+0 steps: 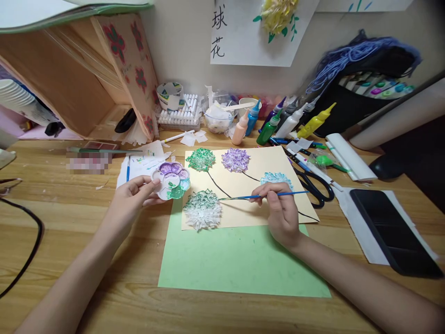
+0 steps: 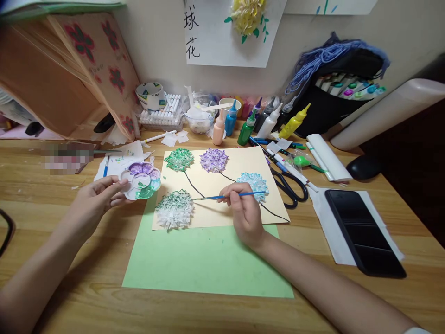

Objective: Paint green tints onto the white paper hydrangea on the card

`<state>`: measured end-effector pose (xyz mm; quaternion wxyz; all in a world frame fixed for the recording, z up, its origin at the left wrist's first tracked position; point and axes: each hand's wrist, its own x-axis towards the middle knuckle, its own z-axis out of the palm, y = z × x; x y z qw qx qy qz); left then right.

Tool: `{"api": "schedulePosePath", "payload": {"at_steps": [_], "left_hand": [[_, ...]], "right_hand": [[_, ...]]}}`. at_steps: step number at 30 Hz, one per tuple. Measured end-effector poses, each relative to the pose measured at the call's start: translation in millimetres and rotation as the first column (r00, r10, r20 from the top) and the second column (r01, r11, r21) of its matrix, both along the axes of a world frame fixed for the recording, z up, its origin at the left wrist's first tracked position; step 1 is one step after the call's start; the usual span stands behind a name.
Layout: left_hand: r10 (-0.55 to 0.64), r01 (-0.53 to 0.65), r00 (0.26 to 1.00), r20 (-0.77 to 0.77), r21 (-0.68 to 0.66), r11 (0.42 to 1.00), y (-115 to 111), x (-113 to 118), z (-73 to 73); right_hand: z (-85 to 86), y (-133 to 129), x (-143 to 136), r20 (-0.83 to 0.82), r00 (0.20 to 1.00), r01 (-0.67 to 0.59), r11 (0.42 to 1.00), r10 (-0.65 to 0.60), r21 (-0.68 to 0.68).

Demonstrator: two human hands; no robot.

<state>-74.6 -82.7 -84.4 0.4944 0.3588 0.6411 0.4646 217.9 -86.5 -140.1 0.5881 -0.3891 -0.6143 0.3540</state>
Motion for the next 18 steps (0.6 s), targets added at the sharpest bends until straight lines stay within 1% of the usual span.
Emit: {"api": "schedulePosePath", "payload": {"at_steps": [2,6,11,15,18], "left_hand": [[0.003,-0.003,1.0,-0.001,-0.002,1.0,0.0,0.1,-0.1],[0.004,-0.005,1.0,-0.011,-0.009,1.0,0.2,-1.2,-0.1],[0.01,-0.01,1.0,-0.011,-0.014,1.0,3.8,-4.4,-0.4],[0.041,-0.041,0.999,0.017,-0.022,0.999,7.7,-5.8,0.5],[0.047,-0.047,0.999,0.026,-0.01,0.999,8.2,-6.4,0.6]], "right_hand": [[0.3,-0.1,-0.2,0.004,1.0,-0.011,1.0,0.011,0.007],[0.2,-0.4,0.5,-0.049,0.999,0.0,0.997,0.004,0.083],[-1.0,-0.5,0.7,0.042,0.999,-0.018,0.999,0.016,0.05],[-1.0,-0.6,-0.4,-0.016,1.0,-0.002,0.993,0.003,0.119],[-1.1,-0.9,0.6,0.024,0.999,-0.023,0.993,0.021,0.114]]}}
